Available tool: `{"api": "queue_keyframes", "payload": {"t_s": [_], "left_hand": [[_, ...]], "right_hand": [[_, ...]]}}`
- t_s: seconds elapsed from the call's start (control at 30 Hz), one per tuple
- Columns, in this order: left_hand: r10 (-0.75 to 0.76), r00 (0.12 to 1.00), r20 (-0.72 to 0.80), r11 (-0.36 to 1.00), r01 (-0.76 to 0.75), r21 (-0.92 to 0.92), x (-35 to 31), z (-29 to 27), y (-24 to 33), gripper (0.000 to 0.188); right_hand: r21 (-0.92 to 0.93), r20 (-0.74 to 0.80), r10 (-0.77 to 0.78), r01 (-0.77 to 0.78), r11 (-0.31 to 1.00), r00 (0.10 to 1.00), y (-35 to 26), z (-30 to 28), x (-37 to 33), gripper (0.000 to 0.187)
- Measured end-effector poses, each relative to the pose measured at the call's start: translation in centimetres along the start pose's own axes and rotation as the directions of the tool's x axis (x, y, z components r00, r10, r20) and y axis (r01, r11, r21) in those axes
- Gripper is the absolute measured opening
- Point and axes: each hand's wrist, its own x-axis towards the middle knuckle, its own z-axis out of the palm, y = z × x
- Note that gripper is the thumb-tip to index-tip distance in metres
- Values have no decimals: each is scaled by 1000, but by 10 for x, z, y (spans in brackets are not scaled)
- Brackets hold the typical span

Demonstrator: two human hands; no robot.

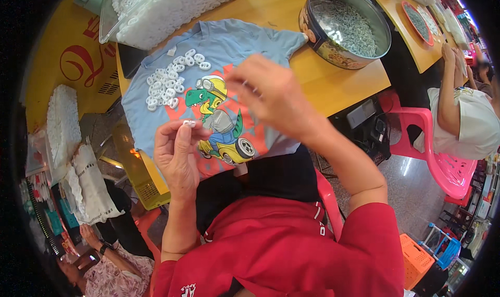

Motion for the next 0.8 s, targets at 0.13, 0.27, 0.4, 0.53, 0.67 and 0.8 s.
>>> {"api": "queue_keyframes", "payload": {"t_s": [0.13,0.27,0.4,0.53,0.67,0.8], "left_hand": [[2,1000,-25,1000,-1,22,3,-6,-2,10],[-34,998,-46,999,35,33,3,-7,-4,10],[-69,997,-43,998,69,4,4,-7,-3,11],[-72,997,-32,997,72,8,4,-8,-4,12],[-84,996,-37,996,84,-1,4,-9,-5,12],[-113,992,-52,993,112,-28,5,-10,-1,12]], "right_hand": [[-258,-61,30,-45,965,998,41,-25,15,9],[-410,6,113,-101,907,994,51,-31,28,11],[-499,98,87,-27,866,991,57,-23,37,14],[-536,181,2,97,838,983,64,-16,44,14],[-567,247,-14,156,809,969,64,-14,50,14],[-579,261,-25,177,796,965,62,-15,52,13]]}}
